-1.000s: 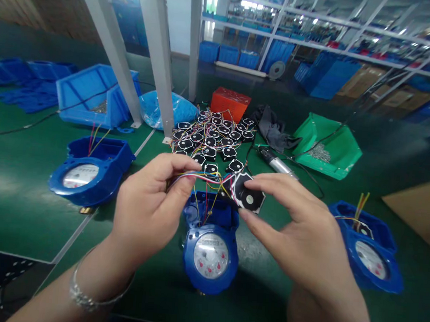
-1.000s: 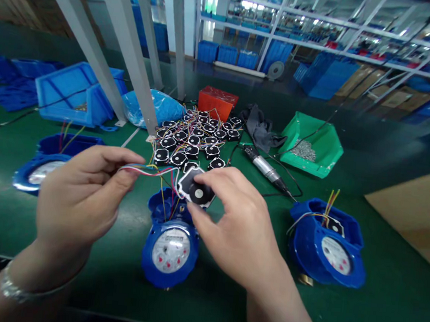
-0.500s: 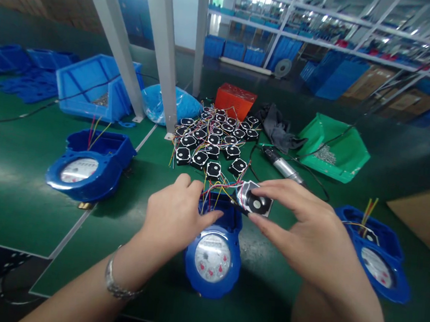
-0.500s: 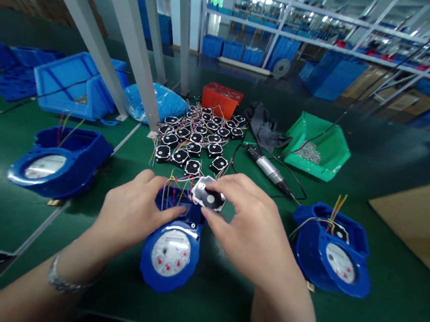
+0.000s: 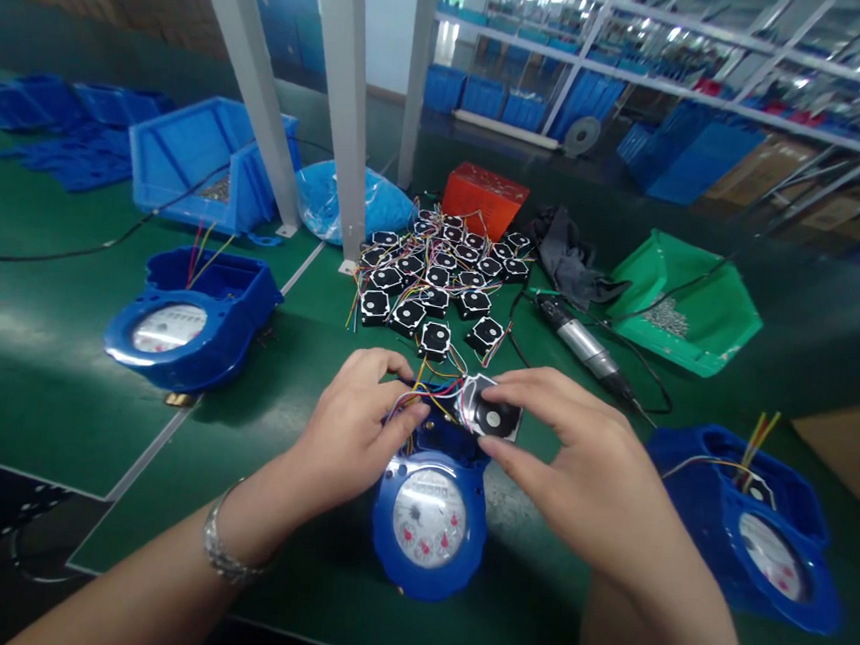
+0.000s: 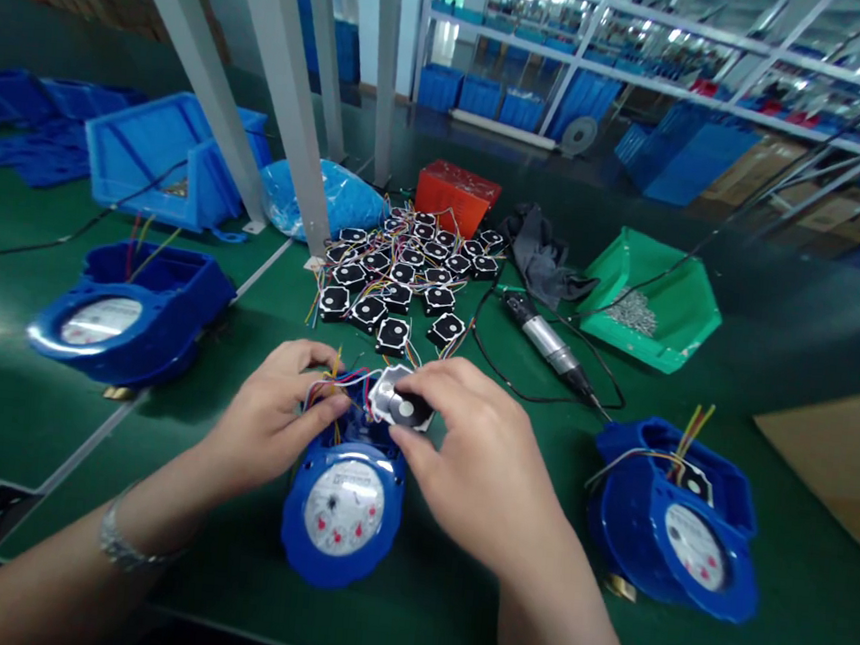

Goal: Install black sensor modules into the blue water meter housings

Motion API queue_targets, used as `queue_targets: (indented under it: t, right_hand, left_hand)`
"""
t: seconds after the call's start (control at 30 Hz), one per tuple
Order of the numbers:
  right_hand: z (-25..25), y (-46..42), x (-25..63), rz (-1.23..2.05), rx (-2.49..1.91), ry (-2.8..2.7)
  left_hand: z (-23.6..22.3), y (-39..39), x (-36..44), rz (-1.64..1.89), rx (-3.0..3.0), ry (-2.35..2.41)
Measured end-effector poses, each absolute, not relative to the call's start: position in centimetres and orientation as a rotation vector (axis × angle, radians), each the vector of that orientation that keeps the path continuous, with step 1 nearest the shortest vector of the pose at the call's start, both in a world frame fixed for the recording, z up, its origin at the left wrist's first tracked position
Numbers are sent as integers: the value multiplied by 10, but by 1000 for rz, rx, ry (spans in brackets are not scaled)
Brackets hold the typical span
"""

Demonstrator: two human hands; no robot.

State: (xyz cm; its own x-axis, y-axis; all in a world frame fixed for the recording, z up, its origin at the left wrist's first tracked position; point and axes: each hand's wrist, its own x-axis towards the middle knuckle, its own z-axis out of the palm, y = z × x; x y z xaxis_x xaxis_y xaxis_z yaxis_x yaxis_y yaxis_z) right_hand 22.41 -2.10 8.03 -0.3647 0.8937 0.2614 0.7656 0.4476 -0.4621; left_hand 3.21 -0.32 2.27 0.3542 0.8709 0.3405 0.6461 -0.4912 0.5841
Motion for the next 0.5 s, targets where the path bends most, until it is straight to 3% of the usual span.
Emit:
queue_targets:
  t: [0.17, 0.5]
  right_hand:
    - [71, -17, 218, 468, -1408, -2284]
    - [66, -12, 213, 525, -1413, -2391]
  left_hand:
    - [1, -2, 31, 1173, 1889, 1105]
    - [-5, -2, 37, 1319, 1696, 1149]
